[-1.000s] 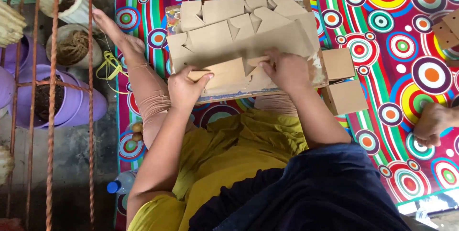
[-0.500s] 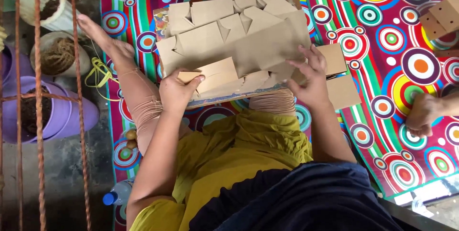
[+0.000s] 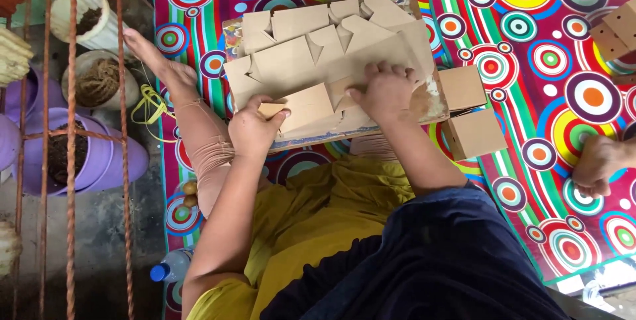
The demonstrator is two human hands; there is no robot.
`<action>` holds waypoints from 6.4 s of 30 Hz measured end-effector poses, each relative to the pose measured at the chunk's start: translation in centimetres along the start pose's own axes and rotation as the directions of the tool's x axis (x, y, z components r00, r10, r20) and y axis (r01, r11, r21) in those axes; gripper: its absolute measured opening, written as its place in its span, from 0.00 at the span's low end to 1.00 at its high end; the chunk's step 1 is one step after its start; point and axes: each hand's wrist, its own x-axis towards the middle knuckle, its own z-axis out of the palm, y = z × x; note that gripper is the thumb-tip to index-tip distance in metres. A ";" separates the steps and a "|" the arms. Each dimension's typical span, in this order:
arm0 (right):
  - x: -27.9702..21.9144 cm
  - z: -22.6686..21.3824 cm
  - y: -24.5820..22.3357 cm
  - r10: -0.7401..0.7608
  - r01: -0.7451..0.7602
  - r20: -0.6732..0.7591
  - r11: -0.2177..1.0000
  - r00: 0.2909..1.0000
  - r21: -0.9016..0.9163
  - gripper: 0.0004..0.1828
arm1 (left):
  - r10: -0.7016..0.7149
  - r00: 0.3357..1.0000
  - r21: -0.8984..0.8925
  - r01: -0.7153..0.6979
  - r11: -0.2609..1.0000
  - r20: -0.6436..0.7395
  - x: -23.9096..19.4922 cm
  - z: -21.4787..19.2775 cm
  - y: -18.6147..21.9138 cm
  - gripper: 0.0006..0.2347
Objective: The person assembles cardboard boxes by hand, folding the pre-cut flaps and securing the tabs together to form small square containers.
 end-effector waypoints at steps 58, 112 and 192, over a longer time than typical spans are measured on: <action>7.3 -7.7 -7.1 -0.874 0.906 -0.357 0.399 0.329 -0.142 0.03 | 0.245 0.969 -0.294 -0.247 0.923 -0.042 1.3 -1.1 -2.6 0.11; -5.9 -14.5 -7.2 -0.213 0.140 0.002 0.648 0.977 0.748 0.51 | 0.605 0.766 -0.766 -0.252 0.591 0.215 1.0 -11.0 6.6 0.11; -3.4 -3.8 -4.1 -0.347 0.284 -0.246 0.062 0.905 0.957 0.32 | 0.492 0.856 -0.664 -0.461 0.589 -0.158 -4.4 -1.6 2.6 0.28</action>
